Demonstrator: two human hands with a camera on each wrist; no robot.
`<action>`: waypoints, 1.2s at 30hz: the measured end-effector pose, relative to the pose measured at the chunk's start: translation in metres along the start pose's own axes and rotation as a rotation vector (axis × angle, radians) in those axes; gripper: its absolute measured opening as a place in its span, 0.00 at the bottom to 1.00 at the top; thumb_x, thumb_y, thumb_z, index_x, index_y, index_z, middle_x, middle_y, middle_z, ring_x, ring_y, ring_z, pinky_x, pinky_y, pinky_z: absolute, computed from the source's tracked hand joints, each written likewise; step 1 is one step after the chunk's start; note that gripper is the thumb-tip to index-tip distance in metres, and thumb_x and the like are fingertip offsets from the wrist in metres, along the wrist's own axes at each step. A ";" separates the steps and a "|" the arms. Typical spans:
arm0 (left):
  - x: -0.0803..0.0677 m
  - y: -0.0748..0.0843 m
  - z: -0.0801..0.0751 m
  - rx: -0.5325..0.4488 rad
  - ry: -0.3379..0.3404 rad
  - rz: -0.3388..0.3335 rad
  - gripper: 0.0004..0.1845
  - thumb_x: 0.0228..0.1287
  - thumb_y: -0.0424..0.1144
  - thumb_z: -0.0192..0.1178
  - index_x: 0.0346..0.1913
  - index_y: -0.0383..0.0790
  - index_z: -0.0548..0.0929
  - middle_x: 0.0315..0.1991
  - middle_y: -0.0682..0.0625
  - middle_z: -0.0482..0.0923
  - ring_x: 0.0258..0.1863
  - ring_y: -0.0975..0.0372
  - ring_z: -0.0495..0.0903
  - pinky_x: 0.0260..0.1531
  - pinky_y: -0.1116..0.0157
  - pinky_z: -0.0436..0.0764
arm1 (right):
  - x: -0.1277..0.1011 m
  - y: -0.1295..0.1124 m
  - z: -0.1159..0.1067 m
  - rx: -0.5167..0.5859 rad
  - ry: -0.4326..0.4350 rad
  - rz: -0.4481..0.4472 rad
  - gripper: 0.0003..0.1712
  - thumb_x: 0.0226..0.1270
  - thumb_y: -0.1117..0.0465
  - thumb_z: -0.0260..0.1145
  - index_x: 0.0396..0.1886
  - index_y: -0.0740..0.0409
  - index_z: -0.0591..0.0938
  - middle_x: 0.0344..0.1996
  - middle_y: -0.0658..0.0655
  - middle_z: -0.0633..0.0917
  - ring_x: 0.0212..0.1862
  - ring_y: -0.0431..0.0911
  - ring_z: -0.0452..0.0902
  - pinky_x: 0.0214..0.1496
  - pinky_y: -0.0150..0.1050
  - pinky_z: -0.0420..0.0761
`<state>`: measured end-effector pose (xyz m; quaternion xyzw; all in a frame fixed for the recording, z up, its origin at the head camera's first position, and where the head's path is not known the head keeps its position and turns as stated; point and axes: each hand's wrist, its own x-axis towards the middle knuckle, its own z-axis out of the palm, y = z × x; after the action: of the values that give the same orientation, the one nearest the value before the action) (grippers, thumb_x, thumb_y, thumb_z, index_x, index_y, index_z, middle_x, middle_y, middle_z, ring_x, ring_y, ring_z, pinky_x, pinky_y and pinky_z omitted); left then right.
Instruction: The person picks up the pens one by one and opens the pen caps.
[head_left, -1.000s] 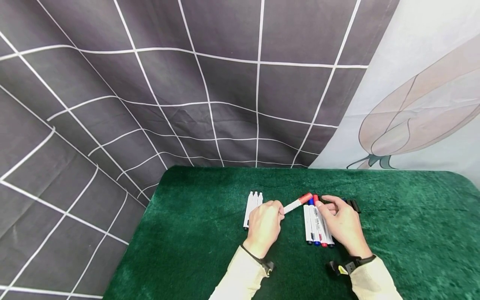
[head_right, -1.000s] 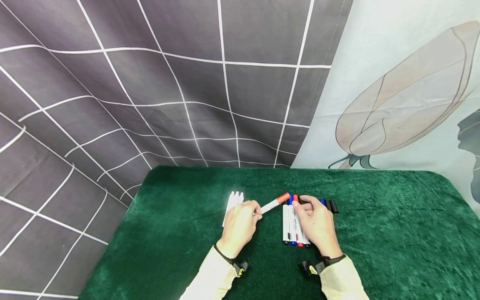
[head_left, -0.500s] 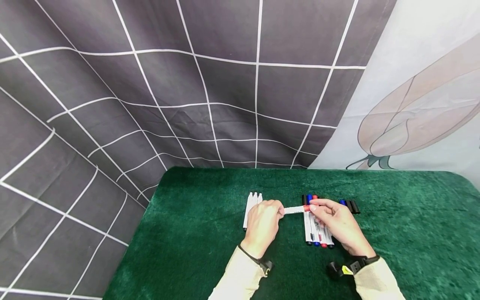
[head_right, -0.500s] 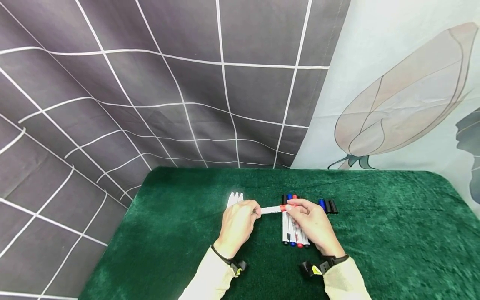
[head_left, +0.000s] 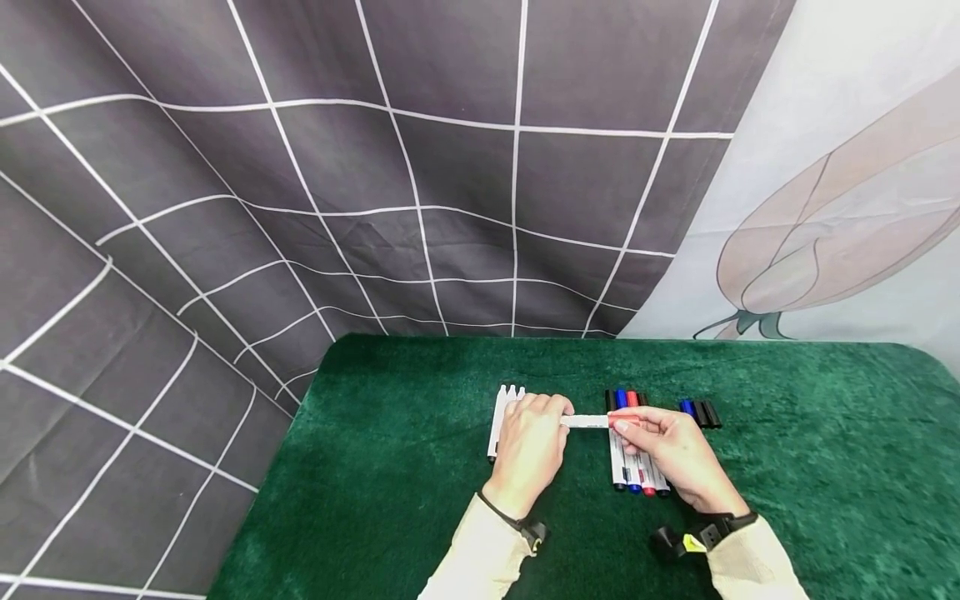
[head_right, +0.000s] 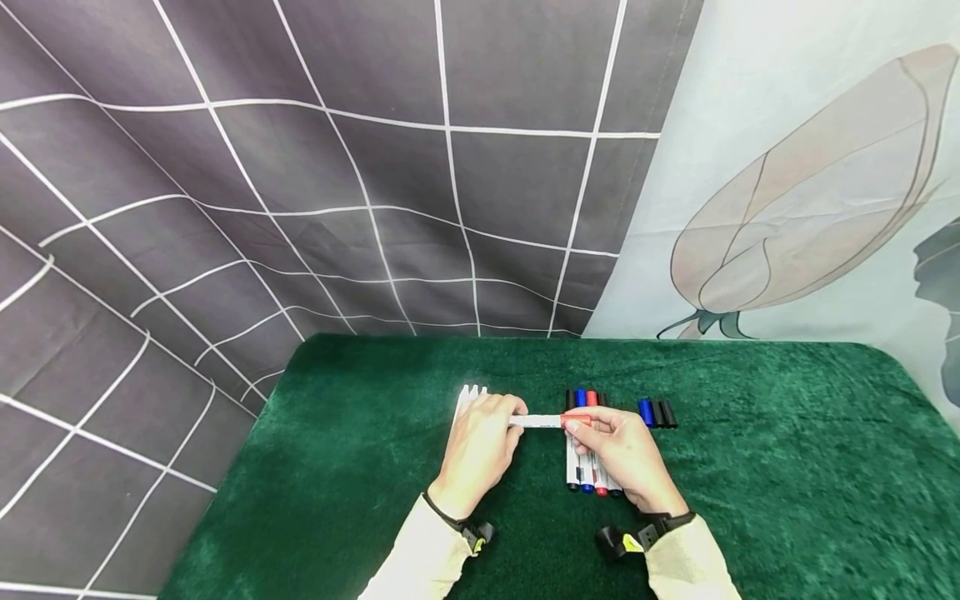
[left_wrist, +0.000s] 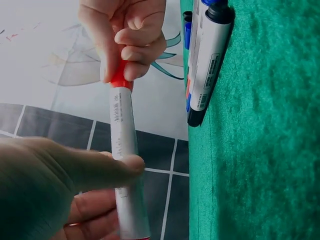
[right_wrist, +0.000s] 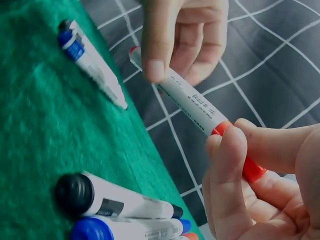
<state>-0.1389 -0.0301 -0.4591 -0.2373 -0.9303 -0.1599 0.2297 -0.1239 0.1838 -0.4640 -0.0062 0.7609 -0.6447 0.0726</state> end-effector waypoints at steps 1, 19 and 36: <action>0.000 0.001 0.000 0.003 0.004 0.004 0.10 0.57 0.39 0.74 0.41 0.48 0.85 0.36 0.56 0.85 0.39 0.62 0.81 0.41 0.65 0.72 | 0.000 0.000 0.000 0.038 -0.012 0.005 0.20 0.73 0.62 0.64 0.54 0.76 0.81 0.37 0.60 0.88 0.31 0.40 0.81 0.35 0.35 0.82; -0.001 0.013 0.006 -0.065 0.038 0.202 0.08 0.72 0.46 0.60 0.43 0.47 0.85 0.37 0.59 0.82 0.41 0.65 0.80 0.42 0.68 0.75 | -0.004 -0.009 0.007 0.135 -0.077 0.091 0.18 0.75 0.59 0.63 0.49 0.72 0.82 0.28 0.49 0.84 0.27 0.37 0.76 0.31 0.31 0.78; -0.004 0.012 0.005 -0.095 -0.061 0.184 0.09 0.73 0.47 0.59 0.39 0.47 0.85 0.33 0.56 0.78 0.29 0.66 0.80 0.29 0.70 0.78 | -0.006 -0.016 0.009 0.068 -0.048 0.139 0.19 0.73 0.55 0.65 0.44 0.71 0.83 0.25 0.49 0.80 0.26 0.38 0.73 0.28 0.32 0.74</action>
<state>-0.1310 -0.0199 -0.4629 -0.3370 -0.9025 -0.1748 0.2033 -0.1187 0.1730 -0.4488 0.0335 0.7352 -0.6633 0.1355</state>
